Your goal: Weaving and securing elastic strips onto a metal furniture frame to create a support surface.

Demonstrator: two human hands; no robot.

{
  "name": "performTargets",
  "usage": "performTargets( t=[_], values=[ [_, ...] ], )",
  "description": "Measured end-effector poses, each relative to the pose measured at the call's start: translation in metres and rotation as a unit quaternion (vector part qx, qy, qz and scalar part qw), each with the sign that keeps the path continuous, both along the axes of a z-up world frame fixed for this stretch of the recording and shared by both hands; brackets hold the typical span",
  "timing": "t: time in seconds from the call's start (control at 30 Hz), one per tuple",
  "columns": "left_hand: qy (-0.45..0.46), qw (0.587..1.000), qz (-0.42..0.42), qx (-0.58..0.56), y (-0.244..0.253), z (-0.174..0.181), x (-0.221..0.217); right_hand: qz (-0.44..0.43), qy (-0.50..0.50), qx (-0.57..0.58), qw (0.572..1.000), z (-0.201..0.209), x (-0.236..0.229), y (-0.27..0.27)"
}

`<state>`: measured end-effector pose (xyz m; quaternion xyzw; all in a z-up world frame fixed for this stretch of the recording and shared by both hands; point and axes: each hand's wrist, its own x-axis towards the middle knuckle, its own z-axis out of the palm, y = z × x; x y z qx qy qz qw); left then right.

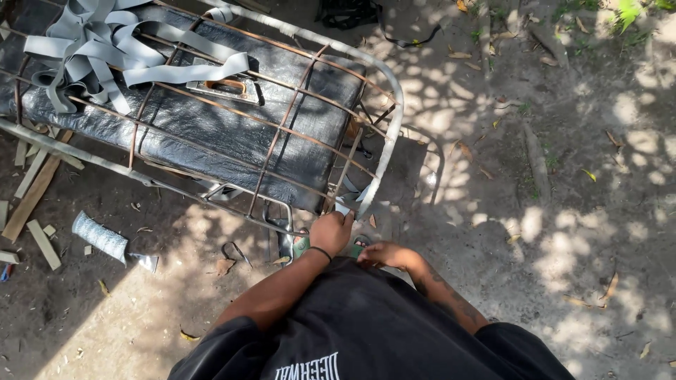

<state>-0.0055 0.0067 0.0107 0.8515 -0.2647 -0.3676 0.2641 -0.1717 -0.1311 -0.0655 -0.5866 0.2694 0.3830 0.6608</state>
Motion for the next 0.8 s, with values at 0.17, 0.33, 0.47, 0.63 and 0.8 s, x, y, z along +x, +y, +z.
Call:
performTargets(
  t=[0.17, 0.33, 0.47, 0.63, 0.8],
  values=[
    [-0.1, 0.988, 0.051, -0.106, 0.004, -0.003, -0.015, -0.253, -0.156, 0.137, 0.945, 0.119, 0.05, 0.011],
    [-0.286, 0.921, 0.033, -0.262, 0.013, -0.012, -0.034, -0.292, -0.028, 0.114, 0.949, -0.024, 0.065, -0.007],
    [-0.328, 0.839, -0.152, -0.407, 0.017, 0.043, -0.059, -0.364, -0.029, 0.076, 0.928, -0.146, 0.058, -0.013],
    [-0.192, 0.851, -0.221, -0.435, 0.038, 0.067, -0.045, -0.166, -0.138, 0.021, 0.976, -0.054, 0.069, -0.031],
    [-0.261, 0.946, -0.162, -0.104, 0.051, 0.01, -0.005, -0.085, -0.148, -0.019, 0.985, -0.007, 0.076, -0.023]
  ],
)
